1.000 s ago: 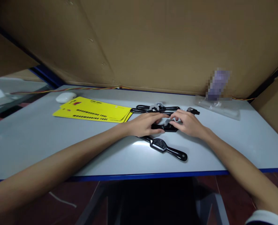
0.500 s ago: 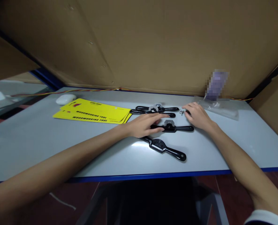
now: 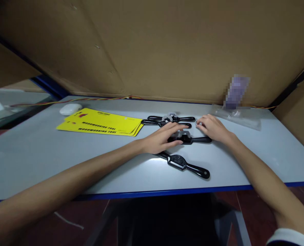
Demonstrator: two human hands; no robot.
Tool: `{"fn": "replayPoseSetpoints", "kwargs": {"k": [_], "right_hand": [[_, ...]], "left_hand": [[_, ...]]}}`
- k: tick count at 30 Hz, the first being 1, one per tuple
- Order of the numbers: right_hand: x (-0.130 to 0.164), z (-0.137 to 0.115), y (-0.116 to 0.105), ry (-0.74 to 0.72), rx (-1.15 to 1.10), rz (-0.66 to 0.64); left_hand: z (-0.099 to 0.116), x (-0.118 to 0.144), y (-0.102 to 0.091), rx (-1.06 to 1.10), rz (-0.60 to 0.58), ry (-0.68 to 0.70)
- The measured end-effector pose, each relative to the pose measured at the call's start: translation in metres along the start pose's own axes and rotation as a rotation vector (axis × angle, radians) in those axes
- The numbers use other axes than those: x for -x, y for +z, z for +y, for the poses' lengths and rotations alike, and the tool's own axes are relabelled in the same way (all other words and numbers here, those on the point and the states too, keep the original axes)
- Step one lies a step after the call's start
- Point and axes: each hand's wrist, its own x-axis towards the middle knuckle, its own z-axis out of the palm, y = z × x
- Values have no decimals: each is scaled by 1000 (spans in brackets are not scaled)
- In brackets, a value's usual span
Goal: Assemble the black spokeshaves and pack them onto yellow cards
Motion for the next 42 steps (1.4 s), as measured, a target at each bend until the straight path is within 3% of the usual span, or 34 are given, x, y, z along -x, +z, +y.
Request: {"fn": "replayPoseSetpoints", "kwargs": {"k": [8,14,20,28,42], "right_hand": [[3,3,-5,13,-61,28],[9,-23,-13,-30,-255,161],[13,-46,-14,-118,-404,90],[13,-47,-10,-144,-473,7],[14,-52,-6,-231,-335,60]], "left_hand": [[0,-2,4,-11,-40,-76],[-2,-2,5,30,-27,-69],[-3,-2,5,35,-23,-47],[-3,-2,5,38,-35,-50],[-3,-2,5,35,-42,-54]]}}
